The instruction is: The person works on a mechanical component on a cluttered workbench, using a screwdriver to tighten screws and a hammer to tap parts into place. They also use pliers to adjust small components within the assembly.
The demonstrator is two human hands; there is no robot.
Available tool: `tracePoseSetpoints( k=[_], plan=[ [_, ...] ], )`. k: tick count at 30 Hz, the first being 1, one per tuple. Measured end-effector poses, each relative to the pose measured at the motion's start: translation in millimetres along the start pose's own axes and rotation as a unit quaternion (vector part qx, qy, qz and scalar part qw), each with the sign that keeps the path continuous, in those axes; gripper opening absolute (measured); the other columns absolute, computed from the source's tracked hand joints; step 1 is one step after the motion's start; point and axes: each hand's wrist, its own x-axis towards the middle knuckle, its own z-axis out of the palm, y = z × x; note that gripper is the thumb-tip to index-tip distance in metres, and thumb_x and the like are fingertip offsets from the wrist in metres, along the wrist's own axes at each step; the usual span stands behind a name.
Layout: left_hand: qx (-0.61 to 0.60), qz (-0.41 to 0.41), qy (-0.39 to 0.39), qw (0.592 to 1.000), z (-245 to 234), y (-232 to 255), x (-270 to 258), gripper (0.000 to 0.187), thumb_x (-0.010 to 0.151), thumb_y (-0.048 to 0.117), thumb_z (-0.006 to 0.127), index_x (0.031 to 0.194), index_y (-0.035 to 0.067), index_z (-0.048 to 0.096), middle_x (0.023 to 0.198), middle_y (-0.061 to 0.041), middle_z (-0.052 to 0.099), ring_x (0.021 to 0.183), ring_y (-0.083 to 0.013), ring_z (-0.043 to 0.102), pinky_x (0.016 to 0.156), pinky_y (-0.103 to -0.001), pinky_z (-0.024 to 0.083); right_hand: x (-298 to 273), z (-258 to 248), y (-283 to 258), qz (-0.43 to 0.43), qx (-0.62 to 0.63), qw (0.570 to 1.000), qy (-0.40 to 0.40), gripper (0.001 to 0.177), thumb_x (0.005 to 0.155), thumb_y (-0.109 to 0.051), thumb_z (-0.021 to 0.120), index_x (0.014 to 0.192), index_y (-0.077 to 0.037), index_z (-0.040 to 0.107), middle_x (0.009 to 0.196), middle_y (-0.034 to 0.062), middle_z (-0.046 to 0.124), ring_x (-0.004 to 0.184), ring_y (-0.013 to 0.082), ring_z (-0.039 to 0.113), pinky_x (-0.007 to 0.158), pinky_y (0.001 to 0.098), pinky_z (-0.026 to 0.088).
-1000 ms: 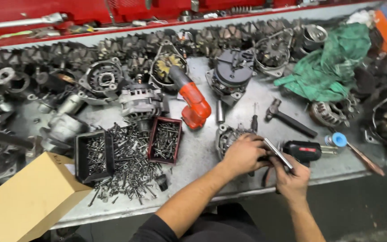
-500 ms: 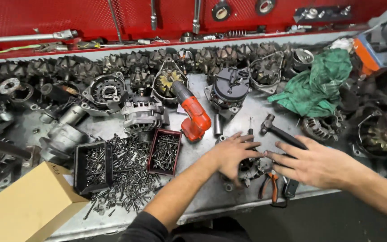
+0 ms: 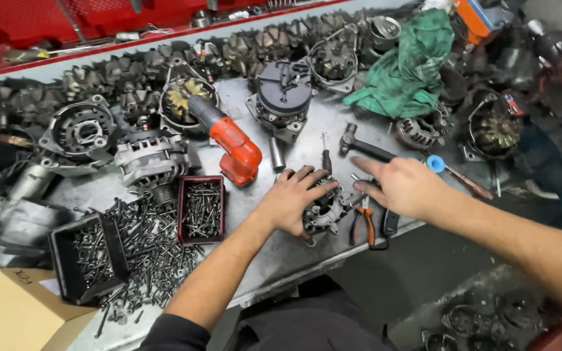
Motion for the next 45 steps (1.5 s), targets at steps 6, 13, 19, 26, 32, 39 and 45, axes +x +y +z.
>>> tracePoseSetpoints(
  k=[6, 13, 19, 26, 32, 39, 45],
  plan=[
    [-0.011, -0.007, -0.011, 1.0, 6, -4, 0, 0.134, 0.034, 0.07, 0.082, 0.154, 0.034, 0.037, 0.156, -0.004, 0.042, 0.145, -0.0317, 0.039, 0.108, -0.054, 0.038, -5, 25, 28, -0.392, -0.197, 0.876, 0.202, 0.025, 0.101, -0.03, 0.047, 0.118, -0.023, 0.062, 0.114, 0.0027, 0.067, 0.108, 0.0259, 0.065, 0.078, 0.0405, 0.057],
    [-0.022, -0.004, -0.029, 0.999, 6, -8, 5, 0.132, 0.032, 0.069, 0.084, 0.152, 0.036, 0.04, 0.156, -0.004, 0.044, 0.146, -0.0323, 0.039, 0.109, -0.056, 0.038, 2, -9, 34, -0.537, -0.283, 0.751, 0.26, 0.035, 0.09, -0.017, 0.054, 0.123, -0.022, 0.065, 0.129, 0.0072, 0.06, 0.127, 0.0339, 0.052, 0.099, 0.0526, 0.046],
    [-0.006, 0.0, -0.023, 1.0, 5, -5, 5, 0.133, 0.032, 0.072, 0.082, 0.153, 0.036, 0.039, 0.154, -0.004, 0.046, 0.144, -0.0303, 0.043, 0.105, -0.055, 0.043, 29, 8, 34, -0.646, -0.246, 0.691, 0.212, 0.036, 0.085, -0.011, 0.051, 0.115, -0.003, 0.07, 0.119, 0.0242, 0.068, 0.121, 0.0417, 0.06, 0.11, 0.0598, 0.039],
    [0.023, -0.118, 0.021, 0.992, 24, 20, -2, 0.132, 0.036, 0.081, 0.075, 0.155, 0.039, 0.034, 0.15, -0.003, 0.046, 0.14, -0.0278, 0.044, 0.098, -0.054, 0.044, 24, 21, 20, -0.328, -0.219, 0.912, 0.117, 0.024, 0.084, -0.041, 0.051, 0.088, -0.023, 0.067, 0.06, 0.0044, 0.068, 0.059, 0.0285, 0.071, 0.062, 0.0493, 0.054],
    [0.002, -0.136, 0.031, 0.99, 20, 22, -7, 0.129, 0.043, 0.073, 0.079, 0.157, 0.034, 0.032, 0.155, -0.007, 0.039, 0.144, -0.0328, 0.038, 0.105, -0.057, 0.039, 28, -11, 1, 0.009, -0.023, 0.998, -0.06, 0.048, 0.089, -0.067, 0.055, 0.093, -0.027, 0.081, 0.083, 0.0081, 0.078, 0.088, 0.0356, 0.077, 0.078, 0.0441, 0.062],
    [-0.007, -0.011, -0.081, 0.997, -33, 0, -1, 0.12, 0.048, 0.041, 0.082, 0.157, 0.028, 0.034, 0.16, -0.011, 0.038, 0.15, -0.0444, 0.028, 0.117, -0.063, 0.03, 68, 49, 35, -0.161, 0.451, 0.87, -0.12, 0.035, 0.096, -0.036, 0.068, 0.088, -0.005, 0.083, 0.081, 0.01, 0.083, 0.084, 0.0187, 0.071, 0.081, 0.0405, 0.057],
    [0.106, 0.013, -0.079, 0.991, -4, -11, 8, 0.141, 0.029, 0.074, 0.08, 0.155, 0.028, 0.034, 0.149, -0.011, 0.046, 0.133, -0.0332, 0.05, 0.099, -0.051, 0.045, 57, 93, 8, -0.119, 0.723, 0.672, -0.107, 0.038, 0.092, -0.017, 0.067, 0.06, 0.0, 0.057, 0.044, 0.0073, 0.04, 0.035, 0.014, 0.037, 0.036, 0.0284, 0.031]
  ],
)
